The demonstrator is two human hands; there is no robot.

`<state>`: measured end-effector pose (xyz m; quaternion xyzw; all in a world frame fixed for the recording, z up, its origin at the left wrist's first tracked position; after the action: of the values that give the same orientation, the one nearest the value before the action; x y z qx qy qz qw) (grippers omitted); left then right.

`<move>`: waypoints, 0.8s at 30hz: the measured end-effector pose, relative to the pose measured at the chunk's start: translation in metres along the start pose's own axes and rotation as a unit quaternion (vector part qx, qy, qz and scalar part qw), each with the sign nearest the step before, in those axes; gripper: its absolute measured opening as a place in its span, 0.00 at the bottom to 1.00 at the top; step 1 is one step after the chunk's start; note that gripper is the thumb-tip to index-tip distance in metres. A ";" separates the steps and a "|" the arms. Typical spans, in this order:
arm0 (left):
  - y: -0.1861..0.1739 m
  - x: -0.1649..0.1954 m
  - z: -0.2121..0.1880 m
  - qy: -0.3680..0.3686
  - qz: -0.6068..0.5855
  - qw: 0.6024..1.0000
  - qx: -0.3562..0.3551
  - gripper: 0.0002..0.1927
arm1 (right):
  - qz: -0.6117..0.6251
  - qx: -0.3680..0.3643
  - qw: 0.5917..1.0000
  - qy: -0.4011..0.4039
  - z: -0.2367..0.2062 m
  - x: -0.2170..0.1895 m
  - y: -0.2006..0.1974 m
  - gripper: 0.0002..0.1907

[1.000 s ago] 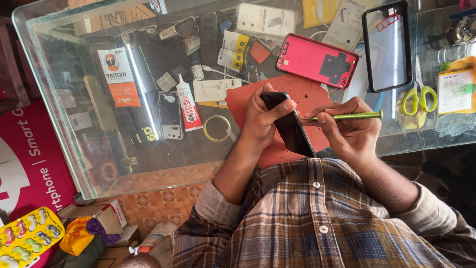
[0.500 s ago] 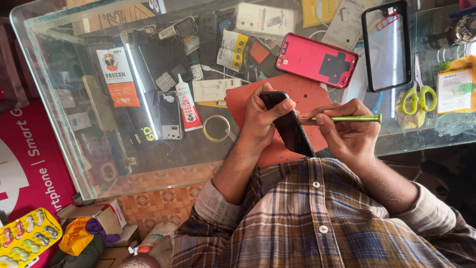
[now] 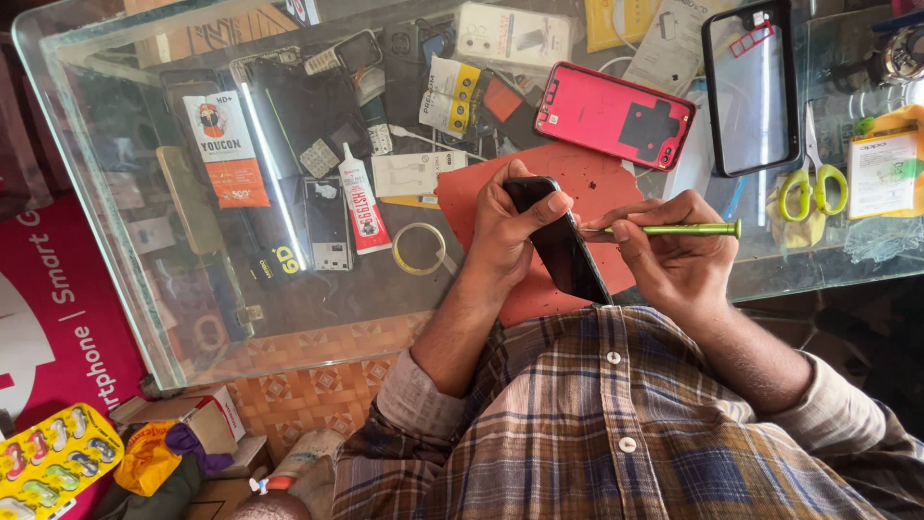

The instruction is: The person uses a green screwdriver to remove screws from the back of a black smartphone, then opens the device to access the internal components. They manipulate the battery and circuit board, then reassemble the phone by replacing the back cover and securing it with screws.

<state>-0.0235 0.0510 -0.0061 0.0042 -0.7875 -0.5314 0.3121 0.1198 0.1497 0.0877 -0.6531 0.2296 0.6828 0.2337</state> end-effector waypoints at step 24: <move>0.004 0.002 0.001 0.001 0.001 1.000 0.003 0.19 | 0.001 -0.007 1.000 0.007 0.001 0.001 -0.001 0.06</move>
<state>-0.0246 0.0522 -0.0020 0.0051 -0.7884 -0.5291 0.3137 0.1194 0.1510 0.0872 -0.6593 0.2265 0.6801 0.2270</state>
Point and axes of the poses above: each hand's wrist, its own z-axis towards the middle knuckle, its own y-axis out of the palm, x = y × z, the point moved 4 cm from there along z, towards the middle knuckle, and after that the axes turned 3 degrees about -z, right-handed, at the moved point
